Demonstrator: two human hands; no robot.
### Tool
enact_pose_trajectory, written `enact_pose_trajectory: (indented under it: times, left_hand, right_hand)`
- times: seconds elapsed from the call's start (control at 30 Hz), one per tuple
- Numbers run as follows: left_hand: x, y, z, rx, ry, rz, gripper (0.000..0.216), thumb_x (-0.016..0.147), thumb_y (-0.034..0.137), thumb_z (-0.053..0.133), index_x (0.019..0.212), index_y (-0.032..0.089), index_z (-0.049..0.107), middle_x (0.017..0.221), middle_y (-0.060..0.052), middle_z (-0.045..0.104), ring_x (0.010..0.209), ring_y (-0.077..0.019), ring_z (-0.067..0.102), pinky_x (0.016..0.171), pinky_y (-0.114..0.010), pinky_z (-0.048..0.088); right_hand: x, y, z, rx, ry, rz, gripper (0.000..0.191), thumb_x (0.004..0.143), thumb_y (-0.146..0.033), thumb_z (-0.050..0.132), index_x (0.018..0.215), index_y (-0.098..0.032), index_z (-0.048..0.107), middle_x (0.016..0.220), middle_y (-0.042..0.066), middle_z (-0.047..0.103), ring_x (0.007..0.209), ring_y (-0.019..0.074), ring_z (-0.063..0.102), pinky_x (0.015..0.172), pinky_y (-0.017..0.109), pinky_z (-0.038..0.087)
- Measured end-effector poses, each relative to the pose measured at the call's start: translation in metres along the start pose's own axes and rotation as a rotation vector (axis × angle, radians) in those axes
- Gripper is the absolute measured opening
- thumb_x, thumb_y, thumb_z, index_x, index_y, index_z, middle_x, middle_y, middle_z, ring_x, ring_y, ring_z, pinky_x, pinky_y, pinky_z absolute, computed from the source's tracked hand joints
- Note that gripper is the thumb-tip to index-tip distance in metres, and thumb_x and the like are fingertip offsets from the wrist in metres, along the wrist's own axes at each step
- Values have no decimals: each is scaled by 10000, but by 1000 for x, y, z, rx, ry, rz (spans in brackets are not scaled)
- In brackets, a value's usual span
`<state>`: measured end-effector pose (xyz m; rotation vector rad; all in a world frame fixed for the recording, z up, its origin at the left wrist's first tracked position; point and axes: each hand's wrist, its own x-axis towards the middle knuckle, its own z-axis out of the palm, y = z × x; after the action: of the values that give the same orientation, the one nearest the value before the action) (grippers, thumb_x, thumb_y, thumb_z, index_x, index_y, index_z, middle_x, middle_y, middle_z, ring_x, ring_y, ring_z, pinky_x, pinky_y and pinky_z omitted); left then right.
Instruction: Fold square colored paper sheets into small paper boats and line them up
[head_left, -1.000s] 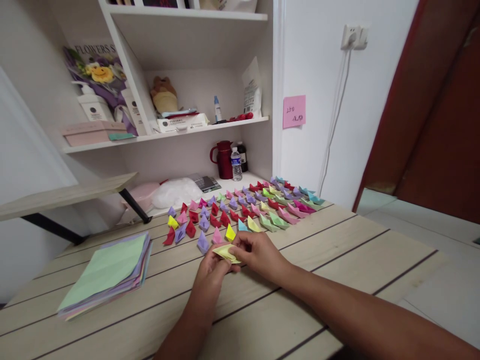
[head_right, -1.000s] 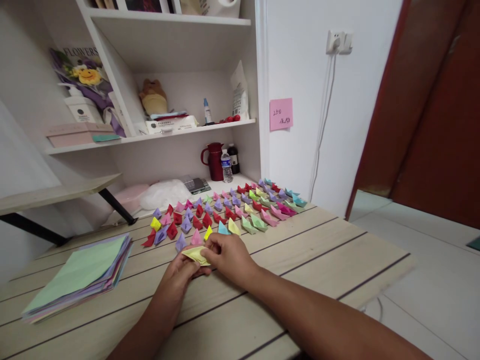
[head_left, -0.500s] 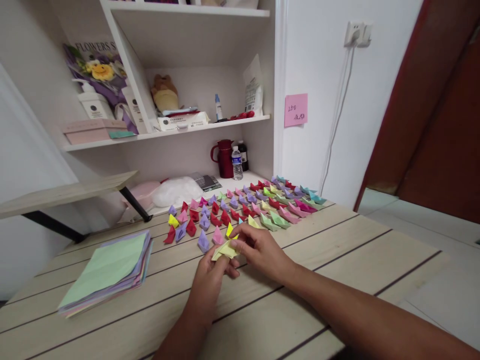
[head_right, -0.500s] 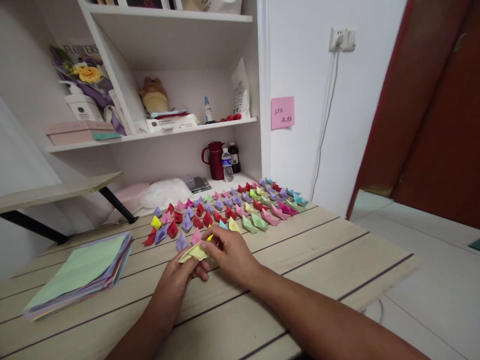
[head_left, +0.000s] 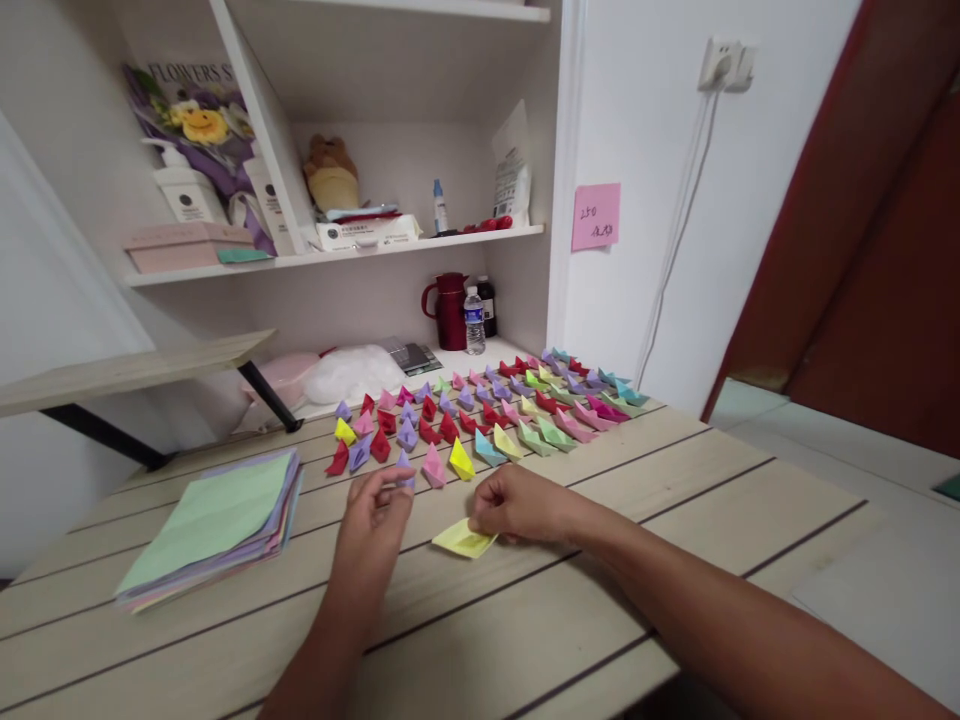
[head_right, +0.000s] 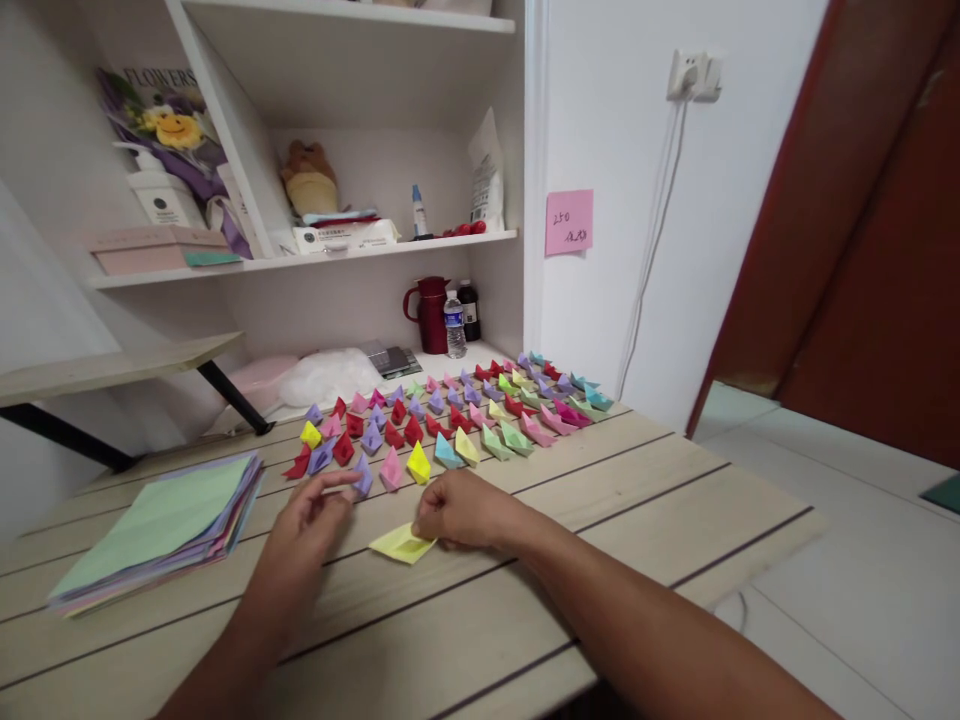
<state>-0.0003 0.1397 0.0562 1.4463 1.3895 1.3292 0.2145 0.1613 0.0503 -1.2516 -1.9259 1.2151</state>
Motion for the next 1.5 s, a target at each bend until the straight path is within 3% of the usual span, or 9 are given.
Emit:
enact_pose_trajectory:
  times: [0.13, 0.3, 0.4, 0.6, 0.77, 0.93, 1.13, 1.37, 1.5]
  left_hand:
    - [-16, -11, -19, 134, -73, 90, 306, 719, 421, 707, 946, 215, 714, 1079, -71, 566, 908, -220, 616, 869, -401, 509]
    - [-33, -24, -27, 253, -183, 227, 454, 717, 360, 724, 1159, 281, 656, 1227, -76, 508, 1007, -231, 616, 889, -422, 505]
    - [-34, -22, -24, 303, -254, 301, 445, 762, 301, 686, 1203, 305, 625, 1218, -65, 531, 957, -198, 622, 868, -391, 511]
    - [-32, -16, -15, 408, -454, 393, 133, 821, 211, 613, 869, 276, 718, 939, -15, 657, 846, -167, 633, 769, -290, 498]
    - [-35, -16, -16, 513, -435, 419, 117, 837, 210, 588, 795, 247, 690, 826, -9, 679, 768, -164, 621, 668, -260, 461]
    - [-36, -16, -16, 594, -430, 481, 127, 861, 220, 587, 780, 253, 679, 806, 3, 693, 780, -168, 619, 712, -273, 452]
    - [-38, -17, -21, 661, -410, 549, 151, 893, 225, 563, 795, 252, 675, 795, 3, 687, 759, -167, 618, 695, -281, 442]
    - [-42, -17, -20, 711, -410, 626, 189, 929, 239, 531, 818, 255, 682, 806, 4, 692, 744, -156, 620, 686, -279, 436]
    - [-43, -17, -20, 751, -430, 650, 197, 944, 234, 515, 823, 244, 671, 821, 5, 692, 748, -153, 619, 692, -275, 434]
  right_hand:
    - [-3, -3, -1, -104, -49, -25, 244, 737, -272, 700, 530, -167, 624, 432, -73, 465, 438, 75, 356, 435, 213, 227]
    - [-3, -4, 1, -201, -48, -81, 236, 740, -288, 714, 546, -167, 657, 471, -68, 481, 507, 92, 400, 477, 222, 251]
    - [-5, -3, 4, -243, -67, -105, 202, 754, -309, 715, 606, -173, 696, 486, -70, 489, 518, 97, 408, 488, 220, 271]
    - [-11, -5, 11, -323, -66, -157, 250, 791, -270, 683, 557, -188, 658, 452, -78, 415, 490, 92, 372, 494, 221, 250]
    - [-12, -7, 15, -293, -12, -270, 126, 811, -287, 727, 721, -199, 709, 705, -23, 599, 687, 138, 534, 642, 228, 382]
    - [-14, -14, 11, -190, 24, -357, 137, 905, -327, 663, 968, -214, 708, 957, 30, 618, 849, 166, 587, 749, 256, 454]
    - [-15, -14, 6, -145, -25, -449, 204, 752, -335, 841, 877, -229, 720, 920, 15, 597, 934, 201, 569, 830, 299, 461]
    - [-14, -11, 12, -134, -97, -478, 234, 699, -287, 885, 879, -231, 746, 1036, 36, 626, 1013, 205, 601, 898, 309, 473]
    - [-12, -9, 15, -146, -86, -456, 69, 787, -230, 805, 791, -207, 741, 998, 48, 646, 990, 199, 628, 873, 297, 485]
